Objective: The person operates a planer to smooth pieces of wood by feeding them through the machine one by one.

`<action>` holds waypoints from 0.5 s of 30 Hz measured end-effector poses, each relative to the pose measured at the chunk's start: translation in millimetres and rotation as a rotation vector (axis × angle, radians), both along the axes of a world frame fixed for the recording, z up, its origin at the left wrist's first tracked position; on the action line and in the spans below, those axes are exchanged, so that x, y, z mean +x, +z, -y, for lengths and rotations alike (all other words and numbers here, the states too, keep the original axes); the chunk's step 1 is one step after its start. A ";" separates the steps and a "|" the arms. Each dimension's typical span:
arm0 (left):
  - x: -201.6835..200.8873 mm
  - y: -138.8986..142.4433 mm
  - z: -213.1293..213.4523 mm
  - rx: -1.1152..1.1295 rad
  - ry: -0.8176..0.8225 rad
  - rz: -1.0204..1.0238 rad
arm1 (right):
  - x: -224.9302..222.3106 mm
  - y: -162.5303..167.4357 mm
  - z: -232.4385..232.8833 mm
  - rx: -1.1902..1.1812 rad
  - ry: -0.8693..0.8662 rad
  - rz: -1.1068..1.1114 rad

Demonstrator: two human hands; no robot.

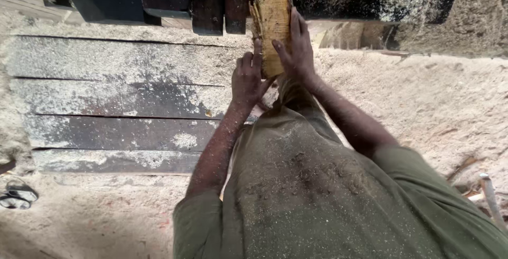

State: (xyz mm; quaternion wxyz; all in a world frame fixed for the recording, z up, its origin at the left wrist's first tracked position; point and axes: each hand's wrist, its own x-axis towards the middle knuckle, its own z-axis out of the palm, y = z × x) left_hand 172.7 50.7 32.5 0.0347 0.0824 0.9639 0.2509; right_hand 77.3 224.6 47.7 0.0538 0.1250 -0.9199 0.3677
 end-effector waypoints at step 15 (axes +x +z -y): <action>-118.0 2.3 9.0 0.116 -0.104 -0.062 | -92.2 -12.4 6.6 0.078 -0.112 -0.115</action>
